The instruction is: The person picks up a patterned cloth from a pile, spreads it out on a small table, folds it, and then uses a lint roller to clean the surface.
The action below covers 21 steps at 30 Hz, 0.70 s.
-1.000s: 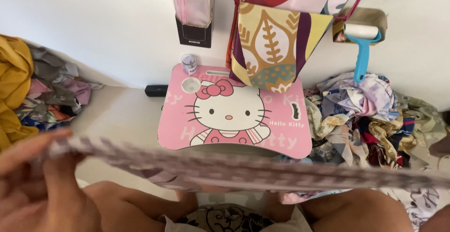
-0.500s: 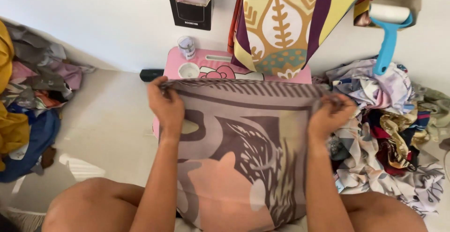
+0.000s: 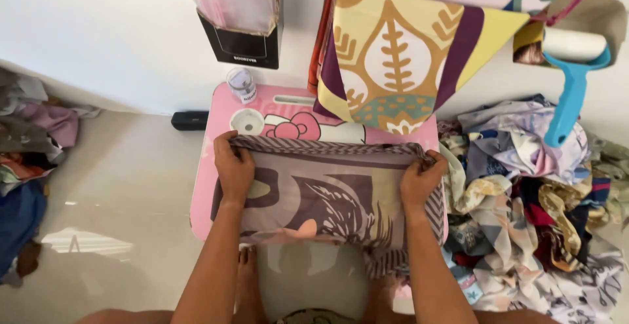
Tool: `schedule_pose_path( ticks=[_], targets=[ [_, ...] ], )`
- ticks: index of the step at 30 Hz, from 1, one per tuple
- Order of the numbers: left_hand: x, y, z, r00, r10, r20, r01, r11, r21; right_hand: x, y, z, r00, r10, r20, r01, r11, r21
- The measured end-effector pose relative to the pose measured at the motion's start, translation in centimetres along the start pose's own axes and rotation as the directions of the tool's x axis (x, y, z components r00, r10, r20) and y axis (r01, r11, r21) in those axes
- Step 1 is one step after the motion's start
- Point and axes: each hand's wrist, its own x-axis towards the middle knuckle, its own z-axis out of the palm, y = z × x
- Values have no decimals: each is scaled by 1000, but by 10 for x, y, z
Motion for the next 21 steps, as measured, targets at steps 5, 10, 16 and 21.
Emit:
schedule_pose_path(
  ticks=[5, 10, 16, 21],
  targets=[
    [23, -11, 18, 999, -37, -28, 36, 998, -56, 23, -2, 25, 997, -71, -12, 69, 991, -116],
    [27, -22, 26, 996, -68, -60, 67, 997, -28, 34, 6, 45, 995, -97, -2, 97, 995, -39],
    [19, 13, -1, 1000, 15, -13, -15, 999, 46, 26, -16, 26, 994, -105, 13, 104, 992, 66],
    [-7, 24, -25, 999, -11, 45, 9, 999, 52, -7, -13, -7, 999, -43, 11, 43, 999, 1]
  ],
)
